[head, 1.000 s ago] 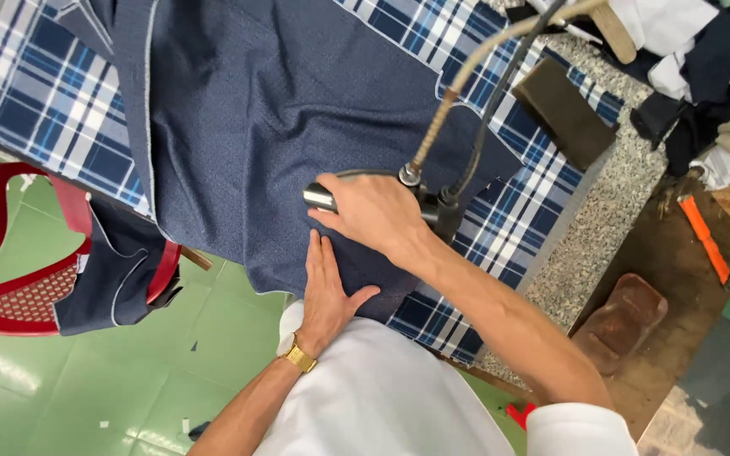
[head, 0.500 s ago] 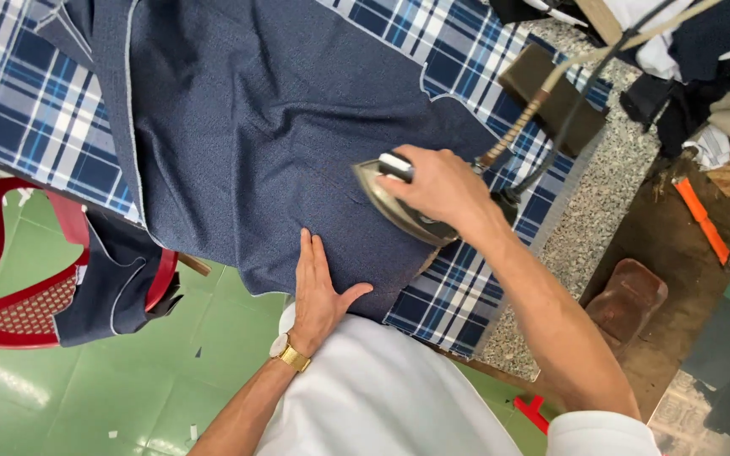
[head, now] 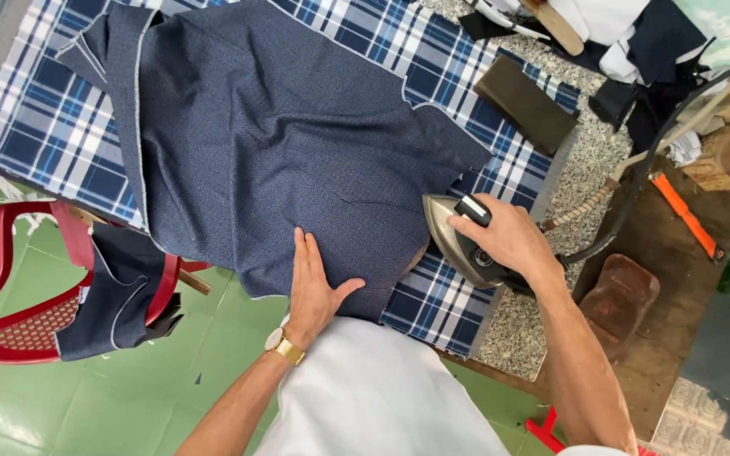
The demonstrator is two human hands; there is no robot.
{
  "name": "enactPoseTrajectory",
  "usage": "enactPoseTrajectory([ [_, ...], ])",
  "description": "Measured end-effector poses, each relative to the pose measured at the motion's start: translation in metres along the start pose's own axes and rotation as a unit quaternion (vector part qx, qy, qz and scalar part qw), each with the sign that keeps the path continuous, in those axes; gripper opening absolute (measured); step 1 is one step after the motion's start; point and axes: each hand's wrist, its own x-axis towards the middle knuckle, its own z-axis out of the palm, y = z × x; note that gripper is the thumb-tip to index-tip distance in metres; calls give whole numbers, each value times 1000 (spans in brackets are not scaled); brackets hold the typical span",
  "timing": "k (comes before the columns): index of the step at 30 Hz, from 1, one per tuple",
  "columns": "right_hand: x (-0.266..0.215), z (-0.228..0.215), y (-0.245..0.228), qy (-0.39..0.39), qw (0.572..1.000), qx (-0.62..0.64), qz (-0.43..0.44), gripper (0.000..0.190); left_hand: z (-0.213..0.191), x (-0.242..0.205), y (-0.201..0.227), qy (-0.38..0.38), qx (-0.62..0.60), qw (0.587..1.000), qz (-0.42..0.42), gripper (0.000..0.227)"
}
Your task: The person irons a dark blue garment on a plaid-covered table using a steam iron and a pressing block. They repeatedly smooth the fabric, reposition the garment, and press seams and edges with the iron and block.
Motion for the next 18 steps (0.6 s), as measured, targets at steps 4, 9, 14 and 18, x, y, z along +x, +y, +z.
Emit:
enactPoseTrajectory([
  [4, -22, 0, -18, 4, 1000, 0, -14, 63, -3, 0, 3, -6, -6, 1000, -4, 131],
  [9, -15, 26, -51, -15, 989, -50, -141, 54, 2, 1, -4, -5, -10, 1000, -3, 133],
  [14, 21, 68, -96, -32, 959, -94, -265, 47, 2, -1, -3, -3, -16, 1000, -7, 133],
  [18, 58, 93, -118, 18, 933, -146, -329, 42, -1, -6, 0, -14, -21, 999, -27, 130],
])
